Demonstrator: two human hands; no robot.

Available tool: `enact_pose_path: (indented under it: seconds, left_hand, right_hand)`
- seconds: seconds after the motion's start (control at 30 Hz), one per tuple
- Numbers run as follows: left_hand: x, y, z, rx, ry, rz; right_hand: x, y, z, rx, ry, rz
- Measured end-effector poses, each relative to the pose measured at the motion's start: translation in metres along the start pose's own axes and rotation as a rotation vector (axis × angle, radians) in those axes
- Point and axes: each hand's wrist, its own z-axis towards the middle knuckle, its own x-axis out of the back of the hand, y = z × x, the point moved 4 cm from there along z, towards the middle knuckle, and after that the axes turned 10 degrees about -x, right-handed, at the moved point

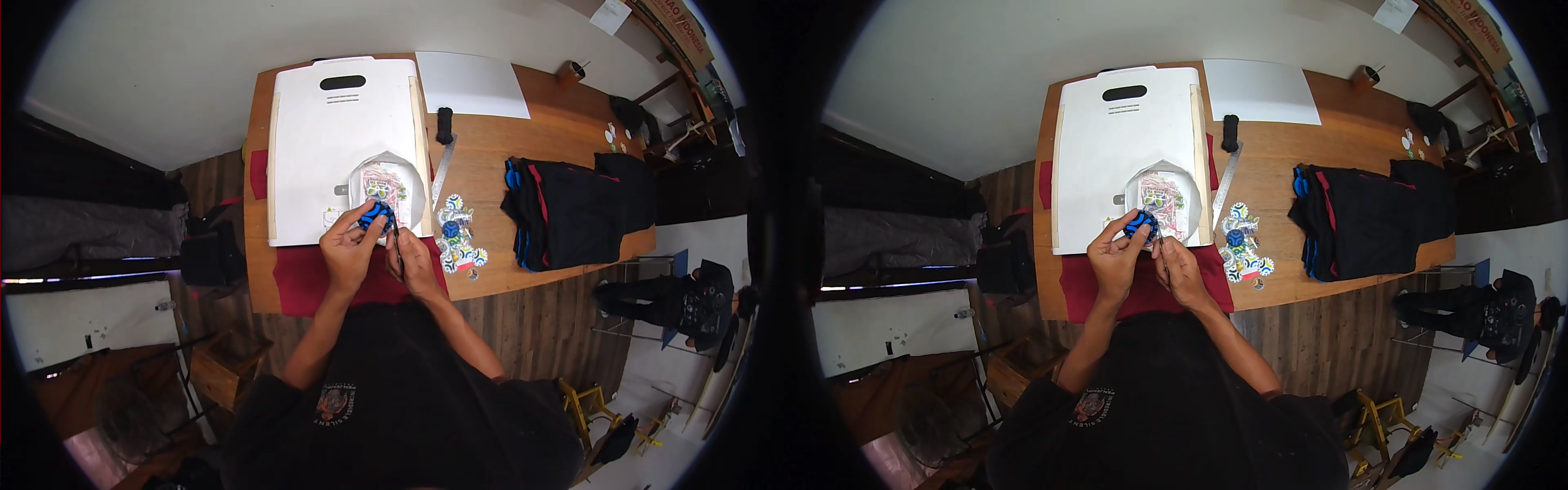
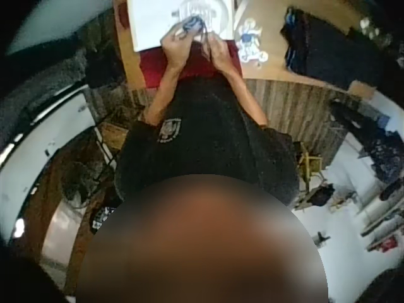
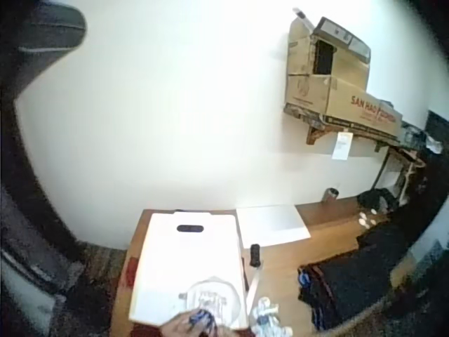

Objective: Cutting out individual printed designs from a sheet using scissors.

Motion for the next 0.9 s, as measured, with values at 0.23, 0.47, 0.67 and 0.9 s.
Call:
enact_pose_path:
  seconds: [0.23,0.47,0.67,0.9]
  left_hand:
    - [-0.0015,0.0029,0.0003,-0.017,-0.001,-0.007]
    - [0.0001,0.0021,0.0003,-0.023,-0.018,-0.016]
    - [-0.0007,0.0023,-0.0002,-0.047,-0.039,-0.035]
    - [-0.001,0.0009,0.0002,-0.039,-0.043,-0.031]
  right_hand:
    - [-0.0006,-0.0014,-0.0015,0.004,0.021,0.01]
    - [0.0013,-0.0005,-0.0015,-0.021,-0.014,0.028]
    - [-0.0001,-0.0028,-0.0019,-0.022,-0.01,-0.002]
    - [0.0012,-0.0031,-0.0018,-0.013,-0.004,0.014]
